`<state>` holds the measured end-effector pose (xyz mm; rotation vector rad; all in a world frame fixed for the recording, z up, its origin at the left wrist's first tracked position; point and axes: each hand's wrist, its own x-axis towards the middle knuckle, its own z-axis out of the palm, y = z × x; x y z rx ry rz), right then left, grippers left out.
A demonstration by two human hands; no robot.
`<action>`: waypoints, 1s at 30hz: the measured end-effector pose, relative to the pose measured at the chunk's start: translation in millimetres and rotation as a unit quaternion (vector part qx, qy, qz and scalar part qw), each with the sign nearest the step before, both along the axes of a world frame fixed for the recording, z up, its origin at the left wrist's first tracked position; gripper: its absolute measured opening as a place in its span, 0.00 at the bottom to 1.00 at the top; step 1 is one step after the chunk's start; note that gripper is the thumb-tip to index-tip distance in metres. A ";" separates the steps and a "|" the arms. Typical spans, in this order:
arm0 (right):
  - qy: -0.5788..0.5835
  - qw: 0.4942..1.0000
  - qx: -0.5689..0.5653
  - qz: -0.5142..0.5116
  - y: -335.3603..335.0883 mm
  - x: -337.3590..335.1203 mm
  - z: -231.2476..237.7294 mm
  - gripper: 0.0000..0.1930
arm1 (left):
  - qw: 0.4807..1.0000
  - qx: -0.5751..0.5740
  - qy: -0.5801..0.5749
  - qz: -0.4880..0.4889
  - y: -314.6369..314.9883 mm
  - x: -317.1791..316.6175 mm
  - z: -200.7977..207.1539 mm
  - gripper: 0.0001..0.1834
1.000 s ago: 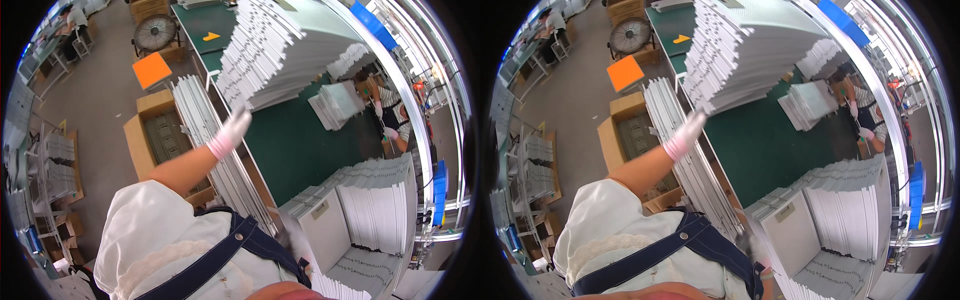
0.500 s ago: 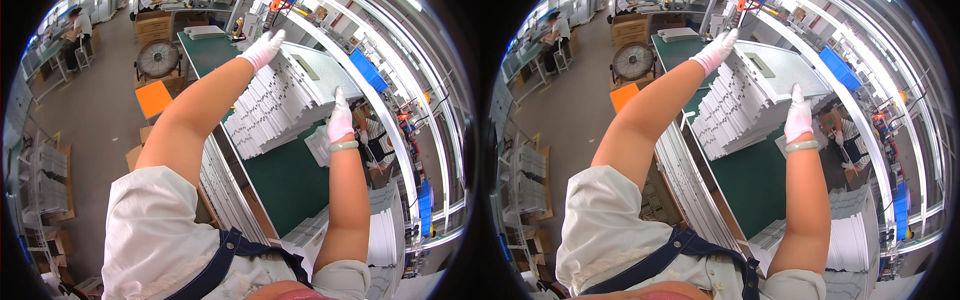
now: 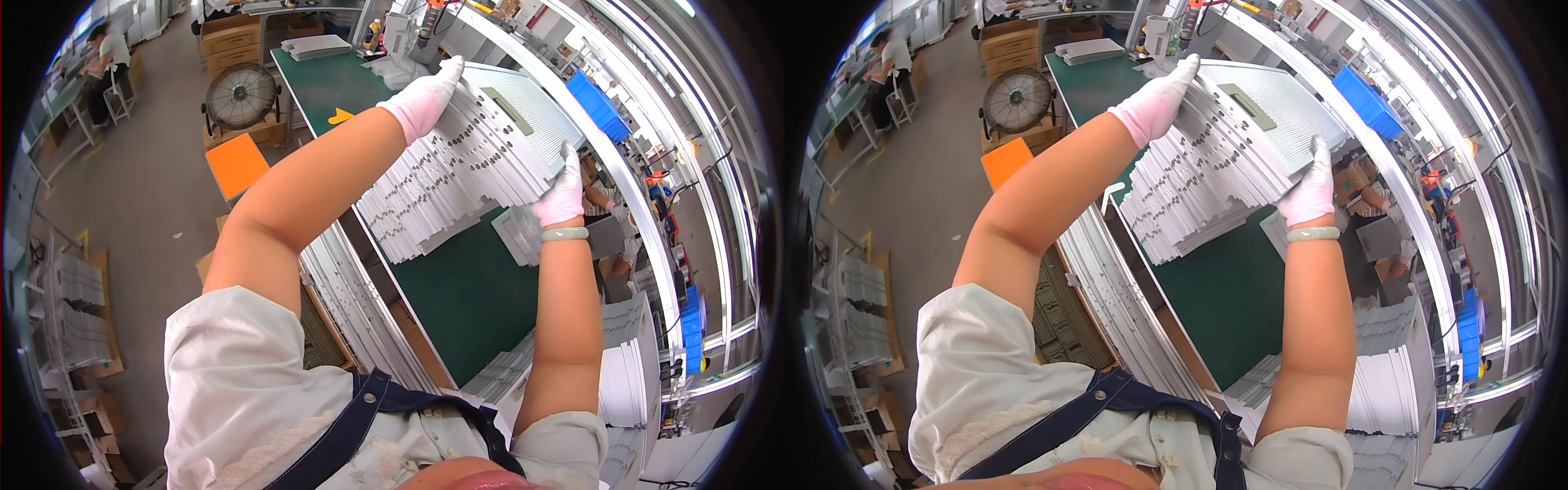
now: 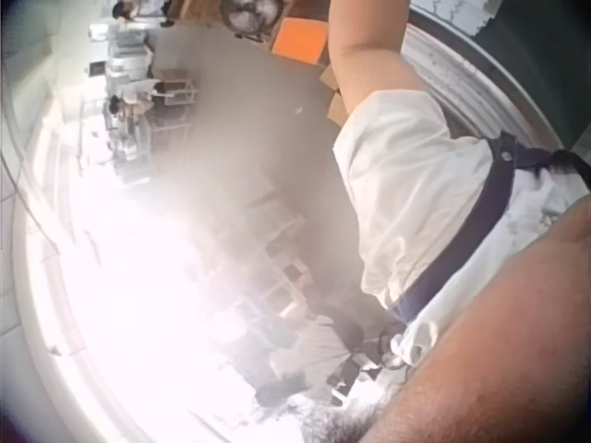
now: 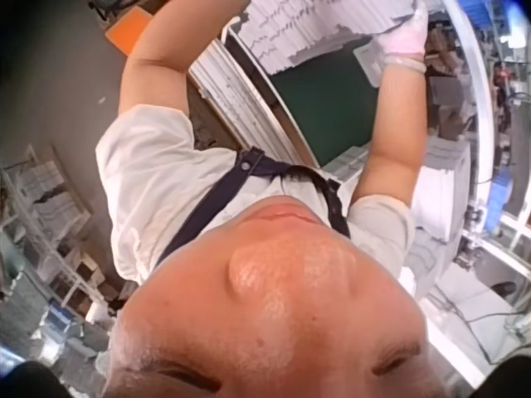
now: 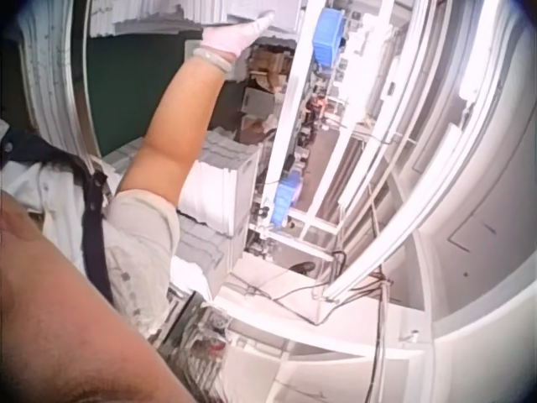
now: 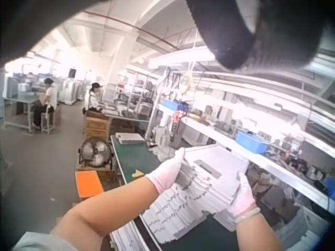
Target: The person picks up white rectangular mesh panels from a table and stacks them into a neat pile. They handle the panels with gloved hands, lifting them from a source stack and placing them onto a growing destination stack on the green workbench.
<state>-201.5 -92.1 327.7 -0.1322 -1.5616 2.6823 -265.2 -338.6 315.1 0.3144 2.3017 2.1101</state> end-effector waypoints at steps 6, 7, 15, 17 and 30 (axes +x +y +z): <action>-0.001 0.998 0.034 -0.060 -0.1 19.1 -0.4 0.27 | 0.994 0.069 0.081 0.008 -1.0 24.9 -30.5 0.41; 0.006 0.997 0.031 -0.066 5.8 18.9 -6.8 0.27 | 0.980 0.193 -0.050 -0.011 5.1 40.3 -23.1 0.43; 0.010 0.997 -0.021 -0.069 -36.8 67.0 -1.2 0.26 | 0.881 0.443 -0.153 -0.062 29.7 93.2 -19.7 0.49; 0.029 0.997 0.000 -0.078 -42.7 80.7 -9.5 0.25 | 0.880 0.437 -0.159 -0.096 26.4 107.9 -11.9 0.49; 0.061 0.996 -0.001 -0.070 -38.4 89.7 -42.7 0.46 | 0.879 0.415 -0.219 -0.081 3.6 98.2 -17.3 0.33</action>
